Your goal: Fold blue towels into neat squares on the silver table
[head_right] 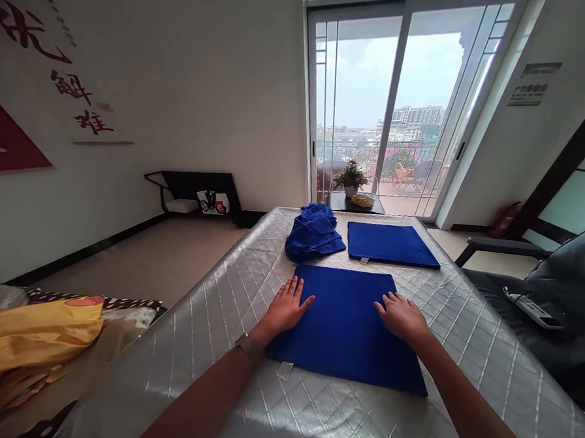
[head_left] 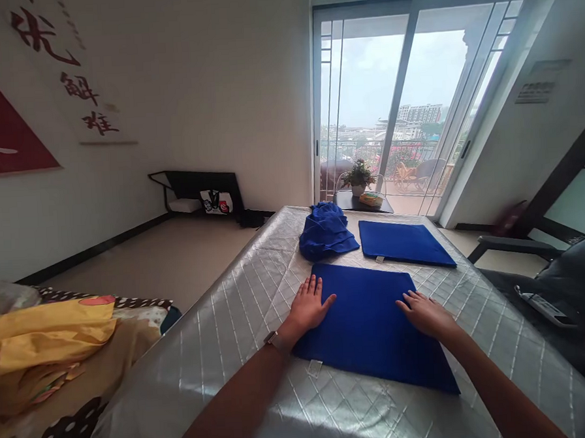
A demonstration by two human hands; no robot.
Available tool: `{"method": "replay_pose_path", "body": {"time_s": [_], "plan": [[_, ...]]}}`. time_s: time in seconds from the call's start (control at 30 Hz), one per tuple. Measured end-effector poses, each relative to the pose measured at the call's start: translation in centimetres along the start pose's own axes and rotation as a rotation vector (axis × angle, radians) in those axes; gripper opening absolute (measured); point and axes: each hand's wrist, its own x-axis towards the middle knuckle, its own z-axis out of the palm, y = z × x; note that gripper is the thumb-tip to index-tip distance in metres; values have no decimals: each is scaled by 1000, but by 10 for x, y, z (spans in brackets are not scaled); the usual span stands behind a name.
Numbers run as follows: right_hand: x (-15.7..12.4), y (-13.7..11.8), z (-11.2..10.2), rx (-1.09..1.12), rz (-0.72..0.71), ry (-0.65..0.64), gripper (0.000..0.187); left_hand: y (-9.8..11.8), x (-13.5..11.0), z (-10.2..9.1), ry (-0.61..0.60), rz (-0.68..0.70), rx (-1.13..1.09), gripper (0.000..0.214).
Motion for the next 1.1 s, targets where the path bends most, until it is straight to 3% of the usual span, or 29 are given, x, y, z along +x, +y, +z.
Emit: {"method": "replay_pose_path", "body": {"time_s": [0.13, 0.37, 0.83, 1.1], "plan": [[32, -2, -4, 48, 11, 119, 66, 2, -2, -2, -6, -12, -7, 91], [63, 7, 35, 102, 31, 246, 70, 5, -4, -8, -44, -28, 30, 89], [54, 2, 25, 160, 78, 213, 66, -2, -1, 5, 39, -18, 103, 85], [52, 1, 23, 217, 85, 211, 67, -2, 0, 6, 11, -10, 123, 85]]}}
